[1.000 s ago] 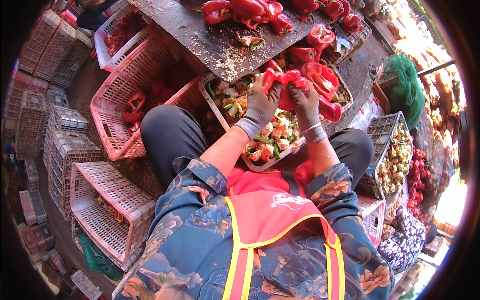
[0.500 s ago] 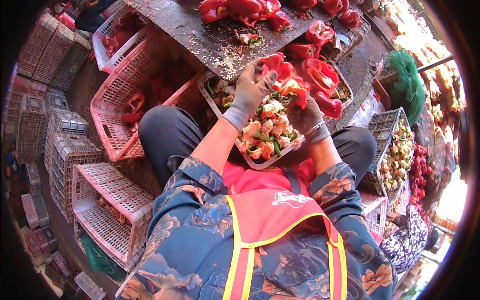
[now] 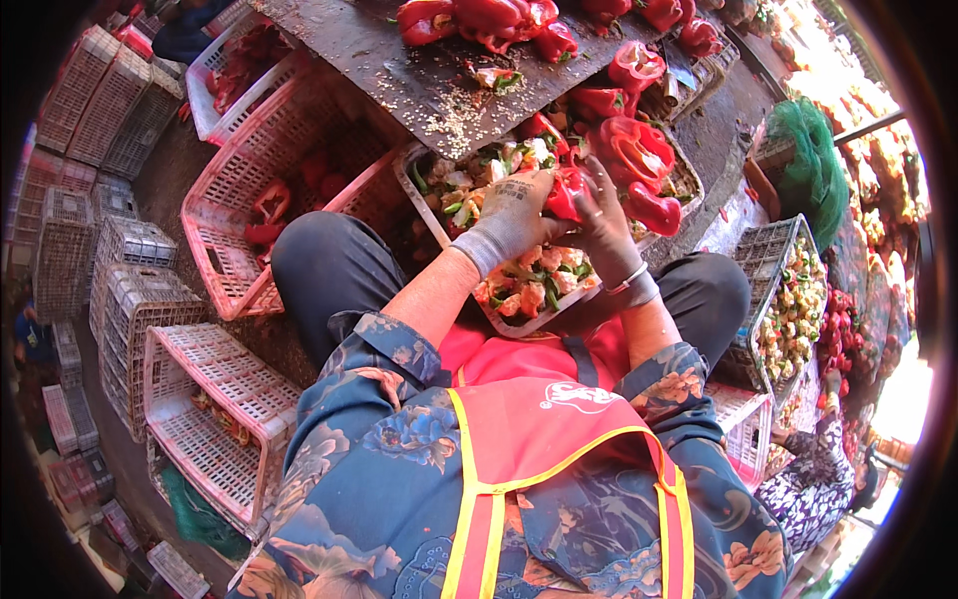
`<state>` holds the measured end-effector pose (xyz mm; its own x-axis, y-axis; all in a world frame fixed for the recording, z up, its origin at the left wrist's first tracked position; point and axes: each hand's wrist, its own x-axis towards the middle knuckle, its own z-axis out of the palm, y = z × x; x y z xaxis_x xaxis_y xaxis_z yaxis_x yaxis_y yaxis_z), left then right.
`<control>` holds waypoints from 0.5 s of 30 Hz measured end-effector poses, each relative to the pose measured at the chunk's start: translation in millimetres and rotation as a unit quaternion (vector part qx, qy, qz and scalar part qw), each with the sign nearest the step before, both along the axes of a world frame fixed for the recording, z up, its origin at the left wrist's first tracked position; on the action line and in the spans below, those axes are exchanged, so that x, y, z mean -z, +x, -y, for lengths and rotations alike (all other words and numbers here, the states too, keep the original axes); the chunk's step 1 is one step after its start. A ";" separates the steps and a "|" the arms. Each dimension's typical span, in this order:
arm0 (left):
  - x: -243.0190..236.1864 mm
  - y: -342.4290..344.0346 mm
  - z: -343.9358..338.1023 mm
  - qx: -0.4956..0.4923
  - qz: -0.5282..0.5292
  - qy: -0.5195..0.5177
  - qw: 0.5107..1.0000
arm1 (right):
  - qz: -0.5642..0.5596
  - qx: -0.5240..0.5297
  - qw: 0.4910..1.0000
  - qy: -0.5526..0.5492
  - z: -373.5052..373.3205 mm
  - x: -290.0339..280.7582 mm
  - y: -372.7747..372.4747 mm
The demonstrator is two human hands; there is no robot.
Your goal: The person removes the stems and cores from red bell peppers by hand and cuts the peppers into pieces with a cleaver before placing them in a crate.
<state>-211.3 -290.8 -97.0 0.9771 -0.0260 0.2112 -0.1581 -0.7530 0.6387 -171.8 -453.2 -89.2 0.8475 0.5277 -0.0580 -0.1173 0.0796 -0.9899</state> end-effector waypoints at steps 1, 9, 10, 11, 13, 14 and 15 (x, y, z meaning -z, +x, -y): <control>-2.5 0.4 2.3 -0.007 -0.033 0.017 0.999 | 0.112 0.010 0.994 -0.016 -0.9 8.3 0.0; 2.9 5.3 5.2 0.046 -0.071 -0.066 0.994 | -0.038 0.163 0.984 0.064 -7.2 74.5 19.0; 11.9 7.7 0.3 0.051 -0.073 -0.140 0.986 | -0.023 0.170 0.982 0.079 -11.1 73.6 17.8; 20.1 10.5 -3.6 0.055 -0.073 -0.214 0.973 | -0.007 0.178 0.980 0.094 -15.5 73.0 16.1; -0.8 7.9 -8.3 0.037 -0.199 -0.589 0.782 | -0.088 0.212 0.966 0.118 -21.5 66.7 5.6; -1.4 6.7 -6.0 0.031 -0.195 -0.613 0.765 | -0.103 0.212 0.966 0.110 -19.1 63.1 3.8; -2.0 6.5 -4.9 0.024 -0.189 -0.638 0.746 | -0.117 0.211 0.965 0.101 -16.3 58.2 3.3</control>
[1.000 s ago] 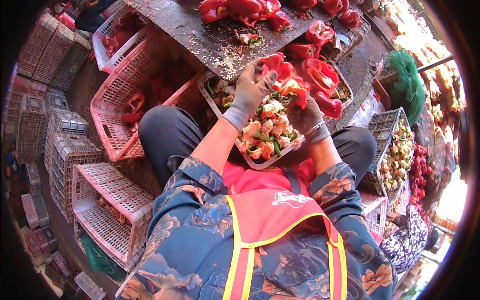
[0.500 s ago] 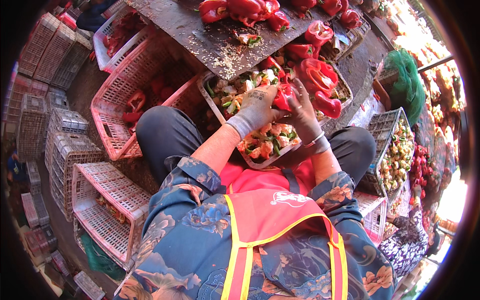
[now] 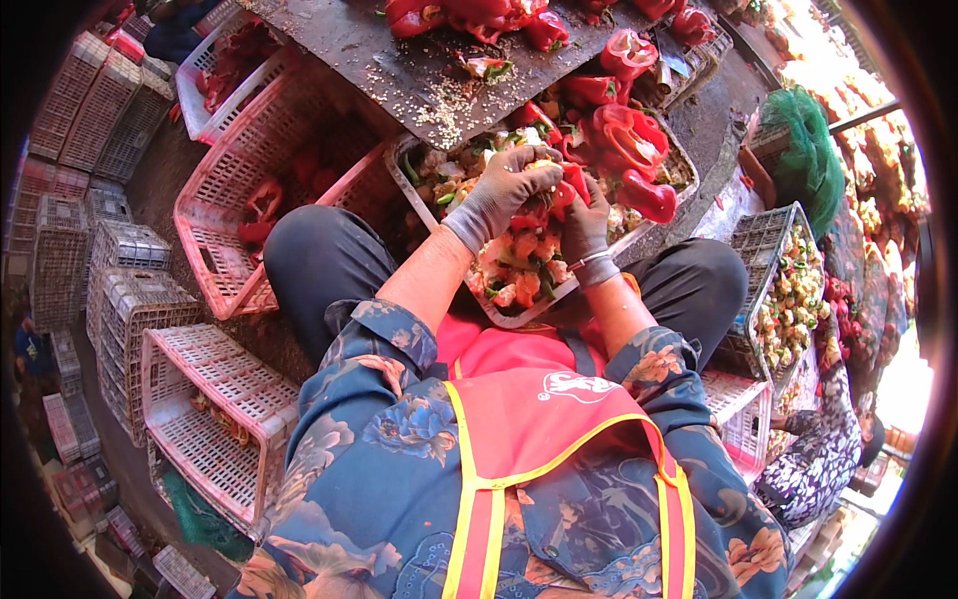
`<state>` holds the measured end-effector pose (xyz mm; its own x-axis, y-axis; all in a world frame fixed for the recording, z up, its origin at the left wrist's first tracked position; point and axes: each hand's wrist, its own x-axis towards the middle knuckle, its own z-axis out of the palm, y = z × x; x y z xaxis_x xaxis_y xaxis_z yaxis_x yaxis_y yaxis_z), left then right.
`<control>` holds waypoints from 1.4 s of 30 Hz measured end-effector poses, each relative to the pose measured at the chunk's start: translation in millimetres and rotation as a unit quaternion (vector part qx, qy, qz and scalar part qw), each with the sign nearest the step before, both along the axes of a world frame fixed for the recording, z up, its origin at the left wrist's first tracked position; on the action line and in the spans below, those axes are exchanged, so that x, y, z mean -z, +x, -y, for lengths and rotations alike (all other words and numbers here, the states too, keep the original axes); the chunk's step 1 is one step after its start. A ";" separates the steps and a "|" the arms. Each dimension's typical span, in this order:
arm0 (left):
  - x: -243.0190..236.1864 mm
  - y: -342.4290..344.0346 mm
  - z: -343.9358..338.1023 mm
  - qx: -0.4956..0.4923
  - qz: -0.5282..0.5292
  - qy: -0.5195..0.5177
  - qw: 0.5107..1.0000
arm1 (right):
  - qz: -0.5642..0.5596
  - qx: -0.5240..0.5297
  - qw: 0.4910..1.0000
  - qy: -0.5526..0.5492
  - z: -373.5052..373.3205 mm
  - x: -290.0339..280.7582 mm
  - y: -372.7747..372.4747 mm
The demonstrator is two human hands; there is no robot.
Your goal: The person removes the stems and cores from red bell peppers by hand and cuts the peppers into pieces with a cleaver before placing them in a crate.
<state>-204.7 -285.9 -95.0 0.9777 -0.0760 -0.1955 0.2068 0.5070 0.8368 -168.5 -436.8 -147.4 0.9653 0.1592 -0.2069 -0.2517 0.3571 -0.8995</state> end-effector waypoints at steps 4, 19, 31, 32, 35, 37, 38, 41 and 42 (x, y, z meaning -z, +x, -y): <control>-2.0 -2.3 -22.4 -0.096 0.038 -0.071 0.992 | -0.049 0.022 0.998 0.030 13.0 -32.0 12.9; 19.0 -7.5 -3.8 -0.180 -0.032 -0.045 0.982 | 0.259 -0.206 0.943 0.020 -84.4 -191.0 37.9; 13.7 -13.5 11.7 -0.140 0.007 -0.071 0.988 | 0.114 -0.207 0.967 -0.091 -0.7 -48.9 3.8; 17.9 -12.0 10.0 -0.101 0.003 -0.112 0.989 | 0.083 -0.213 0.970 -0.077 3.4 -51.6 2.4; 26.2 -1.8 15.3 -0.154 0.049 0.046 0.986 | 0.040 -0.231 0.967 -0.095 8.5 -54.1 3.6; 20.9 0.5 16.2 -0.169 0.059 0.136 0.974 | 0.070 -0.252 0.961 -0.087 14.3 -57.3 11.9; 31.1 4.9 16.9 -0.207 0.091 0.184 0.957 | 0.105 -0.258 0.955 -0.106 18.9 -62.5 17.6; 18.5 2.0 -0.5 -0.213 0.178 0.512 0.813 | 0.402 -0.151 0.725 -0.539 64.1 -90.5 65.1; 17.0 1.7 1.3 -0.212 0.185 0.523 0.805 | 0.402 -0.157 0.624 -0.651 86.8 -90.2 79.1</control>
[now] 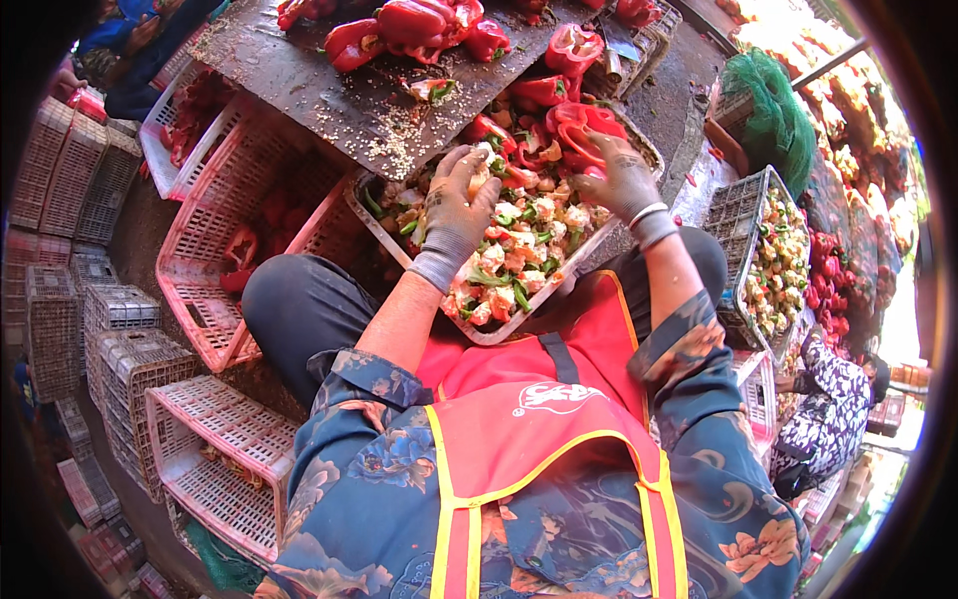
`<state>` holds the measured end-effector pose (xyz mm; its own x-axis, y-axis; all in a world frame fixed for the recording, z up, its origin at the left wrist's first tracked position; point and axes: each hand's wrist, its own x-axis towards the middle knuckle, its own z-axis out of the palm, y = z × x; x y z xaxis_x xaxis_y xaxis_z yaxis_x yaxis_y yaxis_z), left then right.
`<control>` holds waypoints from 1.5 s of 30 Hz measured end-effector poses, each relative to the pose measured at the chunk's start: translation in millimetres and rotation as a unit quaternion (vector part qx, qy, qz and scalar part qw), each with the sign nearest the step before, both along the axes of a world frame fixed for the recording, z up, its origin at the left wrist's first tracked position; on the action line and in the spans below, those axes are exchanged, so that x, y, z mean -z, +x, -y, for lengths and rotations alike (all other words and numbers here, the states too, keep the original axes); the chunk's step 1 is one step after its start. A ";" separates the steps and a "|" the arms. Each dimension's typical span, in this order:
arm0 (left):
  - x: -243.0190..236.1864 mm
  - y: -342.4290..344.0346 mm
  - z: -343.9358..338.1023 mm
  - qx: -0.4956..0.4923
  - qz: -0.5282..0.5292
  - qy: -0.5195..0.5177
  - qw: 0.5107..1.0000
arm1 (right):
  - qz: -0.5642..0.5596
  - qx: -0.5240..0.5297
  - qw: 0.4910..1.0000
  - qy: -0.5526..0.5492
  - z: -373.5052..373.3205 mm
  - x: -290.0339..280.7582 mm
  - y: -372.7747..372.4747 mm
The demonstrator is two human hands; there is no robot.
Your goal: The person removes the stems and cores from red bell peppers by hand and cuts the peppers into pieces with a cleaver before placing them in a crate.
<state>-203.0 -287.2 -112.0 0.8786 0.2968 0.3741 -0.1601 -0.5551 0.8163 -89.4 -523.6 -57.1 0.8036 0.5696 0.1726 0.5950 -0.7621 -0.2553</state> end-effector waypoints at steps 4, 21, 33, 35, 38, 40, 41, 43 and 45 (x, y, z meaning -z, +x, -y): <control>-2.1 -0.3 13.1 0.023 0.007 -0.026 0.999 | -0.104 0.136 0.931 -0.322 8.0 40.7 5.0; -33.3 -24.7 -5.0 0.219 -0.134 -0.536 0.804 | -0.376 -0.080 0.843 0.377 -33.0 35.4 5.1; -7.4 -16.3 -29.2 0.145 -0.074 -0.669 0.725 | -0.081 0.221 0.964 0.121 4.6 94.1 76.1; -14.1 -16.7 5.5 0.106 -0.168 -0.631 0.750 | -0.220 0.154 0.923 0.277 2.7 90.2 66.2; -5.4 -11.5 20.3 0.135 -0.220 -0.557 0.789 | -0.407 0.035 0.794 0.450 -33.2 47.4 3.1; -2.5 -10.1 19.6 0.161 -0.221 -0.571 0.774 | -0.413 -0.062 0.815 0.402 -43.6 47.6 -21.0; 5.2 -10.3 12.5 0.147 -0.220 -0.583 0.769 | -0.449 -0.010 0.800 0.397 -44.4 32.8 -19.0; 3.8 -9.9 0.8 0.119 -0.163 -0.616 0.761 | -0.402 0.060 0.788 0.463 -35.7 29.3 15.5; -1.1 -8.0 -27.0 0.144 -0.032 -0.722 0.676 | -0.153 0.084 0.879 0.443 -6.5 52.3 78.4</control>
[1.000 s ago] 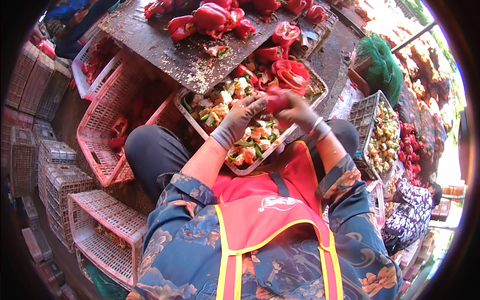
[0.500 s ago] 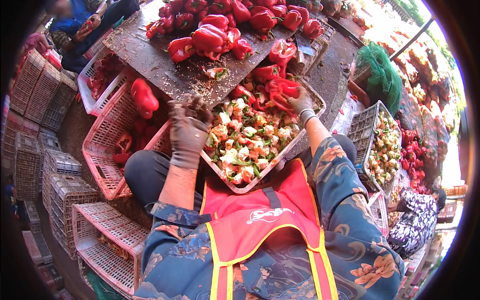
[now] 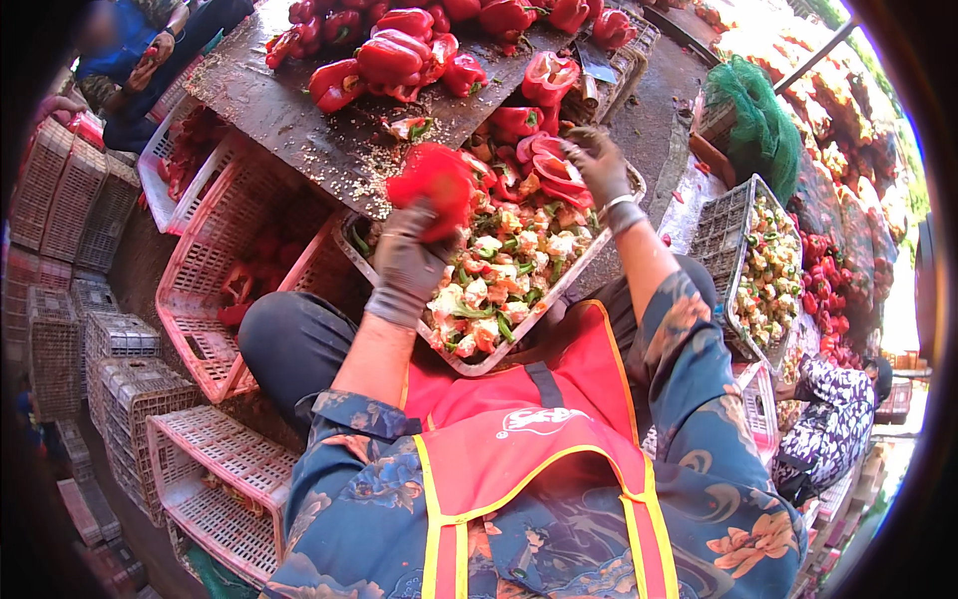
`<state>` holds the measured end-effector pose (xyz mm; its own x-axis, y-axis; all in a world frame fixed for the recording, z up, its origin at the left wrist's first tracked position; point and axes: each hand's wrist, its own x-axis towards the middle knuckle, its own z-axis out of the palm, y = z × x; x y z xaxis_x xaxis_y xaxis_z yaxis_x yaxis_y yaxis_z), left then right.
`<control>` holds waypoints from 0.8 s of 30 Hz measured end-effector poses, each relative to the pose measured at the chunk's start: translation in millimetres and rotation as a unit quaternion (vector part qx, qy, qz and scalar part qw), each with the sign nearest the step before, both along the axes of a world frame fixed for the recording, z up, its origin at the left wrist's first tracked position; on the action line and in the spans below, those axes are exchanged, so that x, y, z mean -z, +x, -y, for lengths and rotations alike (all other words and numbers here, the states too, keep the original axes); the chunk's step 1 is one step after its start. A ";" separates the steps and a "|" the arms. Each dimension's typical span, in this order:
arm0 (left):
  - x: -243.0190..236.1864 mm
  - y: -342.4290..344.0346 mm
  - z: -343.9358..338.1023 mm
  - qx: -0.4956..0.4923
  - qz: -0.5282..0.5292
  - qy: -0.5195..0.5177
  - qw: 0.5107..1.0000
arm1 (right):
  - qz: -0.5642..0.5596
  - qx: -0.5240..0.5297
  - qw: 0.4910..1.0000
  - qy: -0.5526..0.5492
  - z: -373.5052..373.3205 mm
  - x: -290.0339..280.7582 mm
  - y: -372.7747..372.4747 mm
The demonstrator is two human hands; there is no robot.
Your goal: The person removes the stems and cores from red bell peppers by hand and cuts the peppers into pieces with a cleaver before placing them in a crate.
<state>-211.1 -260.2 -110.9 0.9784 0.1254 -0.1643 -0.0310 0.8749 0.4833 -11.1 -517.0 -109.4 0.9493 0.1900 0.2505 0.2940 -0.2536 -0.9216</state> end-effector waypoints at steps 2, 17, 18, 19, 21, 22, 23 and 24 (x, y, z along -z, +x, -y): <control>-45.2 -0.8 -19.4 -0.065 0.082 -0.111 0.988 | -0.021 0.031 0.984 -0.175 45.0 48.7 52.6; -7.9 14.0 53.2 -0.057 0.080 0.756 0.648 | -0.306 -0.031 0.949 -0.063 -32.9 23.6 -30.2; -5.7 19.2 54.4 -0.060 0.095 0.797 0.593 | -0.301 -0.030 0.953 -0.031 -35.6 20.6 -36.6; -3.5 20.6 55.1 -0.023 0.078 0.822 0.564 | -0.299 -0.034 0.953 -0.024 -37.0 13.3 -44.7; -3.6 20.9 58.7 0.026 0.039 0.854 0.518 | -0.270 -0.053 0.961 -0.026 -42.8 11.0 -61.0; -6.3 22.2 59.2 0.055 0.016 0.871 0.489 | -0.231 -0.075 0.967 -0.082 -48.2 -3.4 -73.4; -9.8 23.4 59.0 0.083 -0.009 0.885 0.459 | -0.149 -0.089 0.977 -0.121 -47.5 15.4 -73.5; -4.6 24.2 57.6 0.077 -0.022 0.900 0.428 | -0.120 -0.092 0.979 -0.135 -53.1 17.2 -82.2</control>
<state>-186.9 -317.8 -106.3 0.9987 0.0232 0.0445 0.0047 -0.9264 0.3765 -93.3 -463.9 -126.6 0.9178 0.3928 -0.0586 0.1413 -0.4610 -0.8761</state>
